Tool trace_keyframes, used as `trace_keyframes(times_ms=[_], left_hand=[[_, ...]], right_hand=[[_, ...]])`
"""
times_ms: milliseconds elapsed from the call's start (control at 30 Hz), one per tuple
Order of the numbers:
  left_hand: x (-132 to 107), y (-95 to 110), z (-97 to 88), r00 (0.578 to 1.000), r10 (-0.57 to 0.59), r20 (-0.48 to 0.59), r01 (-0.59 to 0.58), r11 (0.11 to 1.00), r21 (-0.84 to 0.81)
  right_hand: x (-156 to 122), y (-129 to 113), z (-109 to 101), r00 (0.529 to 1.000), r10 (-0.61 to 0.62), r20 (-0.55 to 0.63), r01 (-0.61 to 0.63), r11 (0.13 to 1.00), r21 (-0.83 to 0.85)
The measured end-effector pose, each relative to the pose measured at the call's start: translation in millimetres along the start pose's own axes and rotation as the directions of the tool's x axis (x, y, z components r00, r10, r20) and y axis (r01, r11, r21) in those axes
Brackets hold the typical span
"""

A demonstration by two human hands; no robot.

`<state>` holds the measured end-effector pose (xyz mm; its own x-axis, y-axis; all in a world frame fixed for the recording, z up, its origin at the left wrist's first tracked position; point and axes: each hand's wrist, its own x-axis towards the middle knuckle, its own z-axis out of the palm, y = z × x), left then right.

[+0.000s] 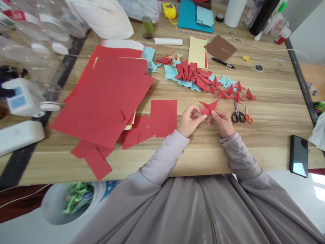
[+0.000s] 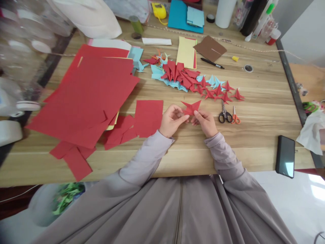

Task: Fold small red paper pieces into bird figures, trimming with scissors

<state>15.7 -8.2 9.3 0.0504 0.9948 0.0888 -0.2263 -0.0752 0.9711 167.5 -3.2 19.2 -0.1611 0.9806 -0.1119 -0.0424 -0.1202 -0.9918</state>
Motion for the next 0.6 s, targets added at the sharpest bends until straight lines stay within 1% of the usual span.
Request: trace_keyframes(times_ms=[100,200,300,400,467,600], left_hand=[[0.1,1.3,0.2,1.0,0.007,0.024,-0.006,1.0,-0.01],[0.0,1.7,-0.5,0.999,0.011,0.044,-0.012,1.0,0.023],[-0.2,1.7,-1.2,0.998,0.046,0.053,-0.051,0.995,0.084],[-0.2,0.2,-1.6,0.996,0.088,0.012,-0.088,0.98,0.176],[-0.3,-1.8,-1.7,0.996,0.09,-0.019,-0.084,0.974,0.21],[-0.6,-6.3,-2.5,0.998,0.035,-0.044,-0.027,0.986,0.166]], right_hand=[[-0.4,-0.8,0.4,1.0,-0.008,0.009,0.009,0.999,-0.04],[-0.7,-1.7,0.7,1.0,-0.013,0.008,0.013,0.999,-0.05],[-0.9,-1.8,0.8,1.0,-0.011,-0.004,0.011,0.999,-0.039],[-1.0,-1.0,0.8,1.0,-0.012,-0.01,0.012,0.999,-0.031],[-1.2,-0.6,0.8,1.0,-0.014,-0.007,0.014,1.0,-0.02],[-1.8,-2.0,1.4,1.0,-0.011,-0.007,0.011,1.0,-0.009]])
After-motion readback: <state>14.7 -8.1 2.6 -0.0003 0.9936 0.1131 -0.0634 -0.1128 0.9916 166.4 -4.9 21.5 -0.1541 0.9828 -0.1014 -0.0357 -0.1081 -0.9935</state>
